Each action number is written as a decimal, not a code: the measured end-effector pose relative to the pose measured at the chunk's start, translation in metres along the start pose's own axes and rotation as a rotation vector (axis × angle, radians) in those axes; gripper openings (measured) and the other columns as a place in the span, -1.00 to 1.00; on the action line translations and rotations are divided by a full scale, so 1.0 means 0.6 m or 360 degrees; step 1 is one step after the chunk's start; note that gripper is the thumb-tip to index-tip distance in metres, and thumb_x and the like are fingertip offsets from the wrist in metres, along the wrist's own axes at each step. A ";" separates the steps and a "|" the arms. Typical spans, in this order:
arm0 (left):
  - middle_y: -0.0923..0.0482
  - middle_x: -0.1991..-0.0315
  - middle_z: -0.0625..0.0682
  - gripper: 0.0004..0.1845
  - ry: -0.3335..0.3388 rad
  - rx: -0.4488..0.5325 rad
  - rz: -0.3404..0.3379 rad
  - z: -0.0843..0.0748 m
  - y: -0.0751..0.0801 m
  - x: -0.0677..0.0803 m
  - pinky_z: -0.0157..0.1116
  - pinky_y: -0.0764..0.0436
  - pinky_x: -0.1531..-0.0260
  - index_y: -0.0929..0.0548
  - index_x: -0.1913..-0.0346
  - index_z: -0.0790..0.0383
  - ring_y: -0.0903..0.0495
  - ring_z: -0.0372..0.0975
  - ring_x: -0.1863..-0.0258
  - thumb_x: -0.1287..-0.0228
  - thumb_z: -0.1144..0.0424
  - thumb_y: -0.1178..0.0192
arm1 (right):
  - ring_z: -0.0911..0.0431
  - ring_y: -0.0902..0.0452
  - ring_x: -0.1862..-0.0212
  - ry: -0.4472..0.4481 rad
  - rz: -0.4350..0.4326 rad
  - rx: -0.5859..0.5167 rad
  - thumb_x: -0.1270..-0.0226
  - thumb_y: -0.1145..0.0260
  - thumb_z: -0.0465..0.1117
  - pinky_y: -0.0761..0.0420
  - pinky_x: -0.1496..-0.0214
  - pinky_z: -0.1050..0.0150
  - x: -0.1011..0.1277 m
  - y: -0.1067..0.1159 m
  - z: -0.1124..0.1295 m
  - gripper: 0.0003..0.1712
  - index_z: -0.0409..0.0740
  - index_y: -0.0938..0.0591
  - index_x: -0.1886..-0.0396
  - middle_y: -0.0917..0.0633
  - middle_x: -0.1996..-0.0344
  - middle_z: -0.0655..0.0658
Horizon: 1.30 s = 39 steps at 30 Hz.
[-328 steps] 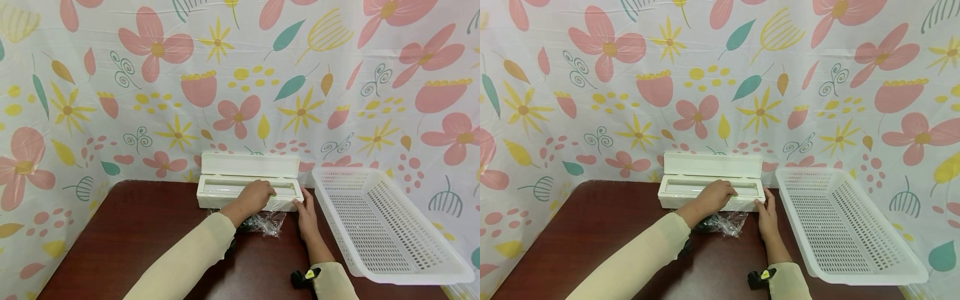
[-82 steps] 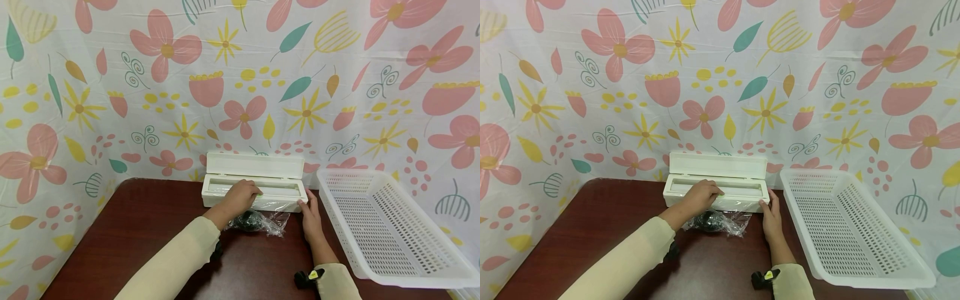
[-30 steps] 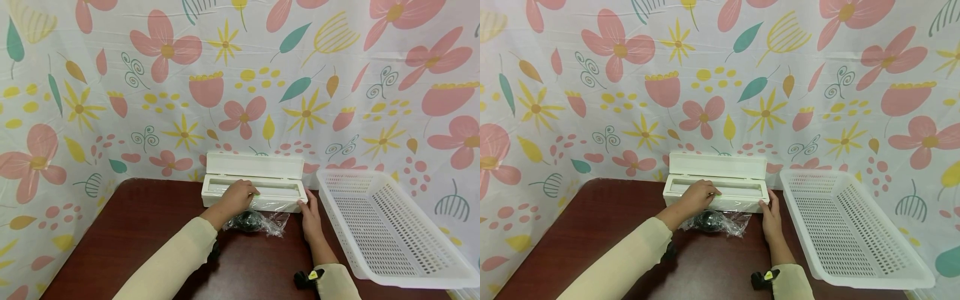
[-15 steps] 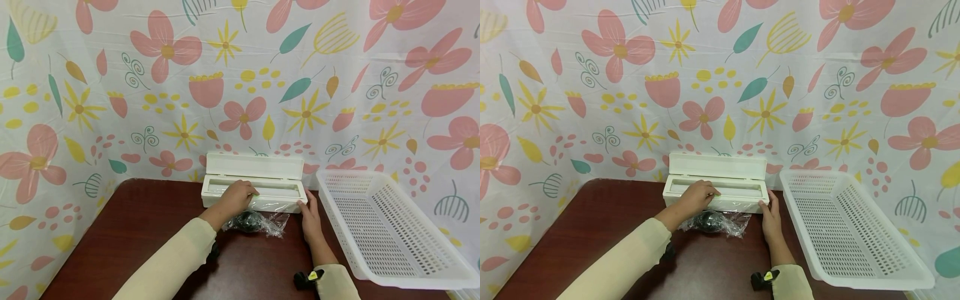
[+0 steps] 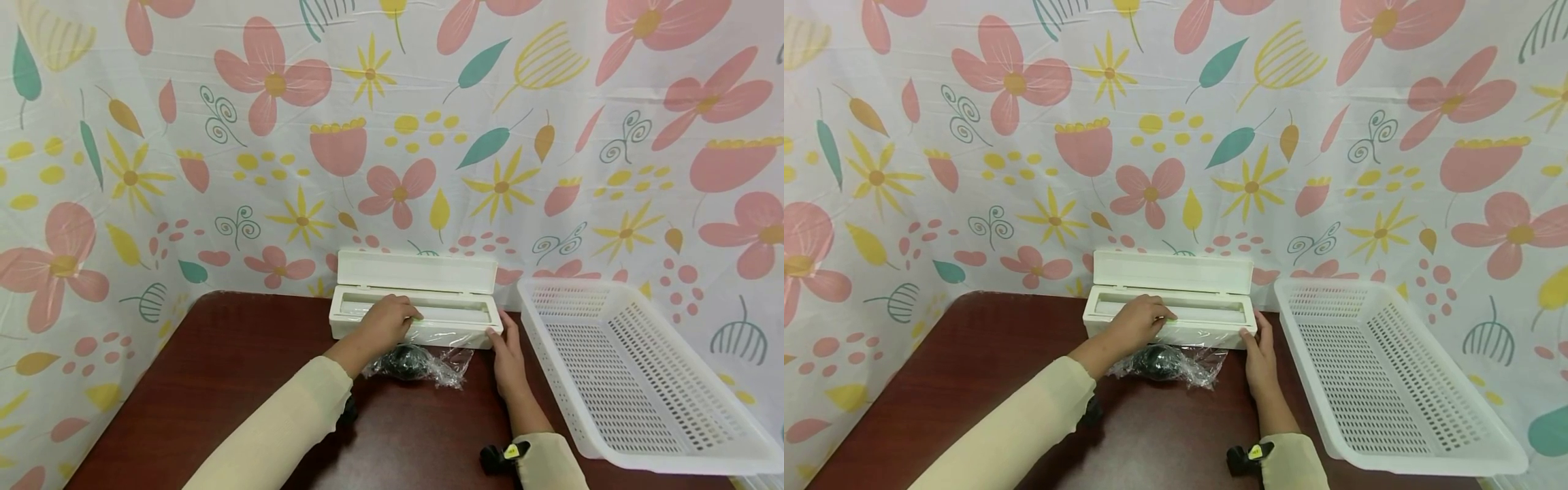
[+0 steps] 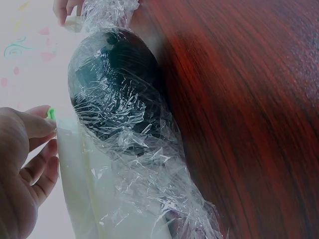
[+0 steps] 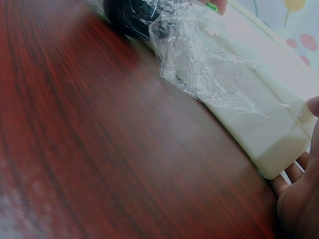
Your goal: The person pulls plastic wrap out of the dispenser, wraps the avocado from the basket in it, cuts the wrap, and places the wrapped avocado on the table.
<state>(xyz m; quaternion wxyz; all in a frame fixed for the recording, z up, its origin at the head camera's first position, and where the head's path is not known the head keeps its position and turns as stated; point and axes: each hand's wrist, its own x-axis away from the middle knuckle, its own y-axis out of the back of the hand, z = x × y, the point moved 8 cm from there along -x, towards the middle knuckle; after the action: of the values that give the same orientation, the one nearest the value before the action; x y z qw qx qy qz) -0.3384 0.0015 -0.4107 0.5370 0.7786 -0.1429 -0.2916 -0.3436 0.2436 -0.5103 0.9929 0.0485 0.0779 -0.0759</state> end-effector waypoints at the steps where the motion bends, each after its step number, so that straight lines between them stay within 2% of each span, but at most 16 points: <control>1: -0.72 0.09 -0.06 -0.73 -0.0001 -0.0002 -0.0004 0.000 0.001 0.001 -0.29 -0.63 -0.05 -0.79 -0.03 0.04 -0.65 -0.15 0.06 -0.49 0.34 -0.13 | 0.27 -0.19 -0.35 0.0005 -0.0002 -0.0003 -0.65 0.00 -0.14 -0.24 -0.21 0.63 0.000 0.000 0.001 -0.36 -0.04 -0.10 -0.61 -0.21 -0.53 -0.10; 19: -0.73 0.08 -0.06 -0.71 0.0014 -0.0014 0.0000 0.005 0.002 0.003 -0.28 -0.62 -0.07 -0.80 -0.01 0.02 -0.66 -0.15 0.06 -0.47 0.37 -0.13 | 0.27 -0.18 -0.35 0.0015 0.0006 -0.0021 -0.65 0.00 -0.14 -0.22 -0.22 0.64 -0.002 0.001 -0.003 -0.35 -0.08 -0.09 -0.61 -0.21 -0.53 -0.09; 29: -0.72 0.10 -0.07 -0.73 0.0010 -0.0016 -0.0008 0.010 0.004 0.004 -0.28 -0.62 -0.08 -0.79 -0.02 0.03 -0.67 -0.20 0.09 -0.46 0.37 -0.15 | 0.26 -0.16 -0.39 -0.0010 -0.0015 0.0020 -0.65 -0.01 -0.13 -0.18 -0.23 0.67 -0.001 0.003 -0.004 -0.36 -0.02 -0.10 -0.62 -0.22 -0.53 -0.05; 39: -0.73 0.11 -0.06 -0.73 -0.0011 -0.0017 -0.0035 0.012 0.007 0.006 -0.26 -0.60 -0.10 -0.80 0.00 0.05 -0.67 -0.19 0.10 -0.44 0.38 -0.16 | 0.27 -0.17 -0.38 0.0018 -0.0008 0.0000 -0.65 0.00 -0.14 -0.20 -0.23 0.66 -0.002 0.001 -0.001 -0.36 -0.07 -0.10 -0.61 -0.20 -0.54 -0.12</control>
<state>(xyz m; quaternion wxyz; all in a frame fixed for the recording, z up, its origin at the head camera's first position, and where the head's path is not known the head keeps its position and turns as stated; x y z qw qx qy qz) -0.3393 -0.0075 -0.4097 0.5375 0.7762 -0.1347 -0.3009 -0.3445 0.2443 -0.5105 0.9923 0.0487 0.0836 -0.0780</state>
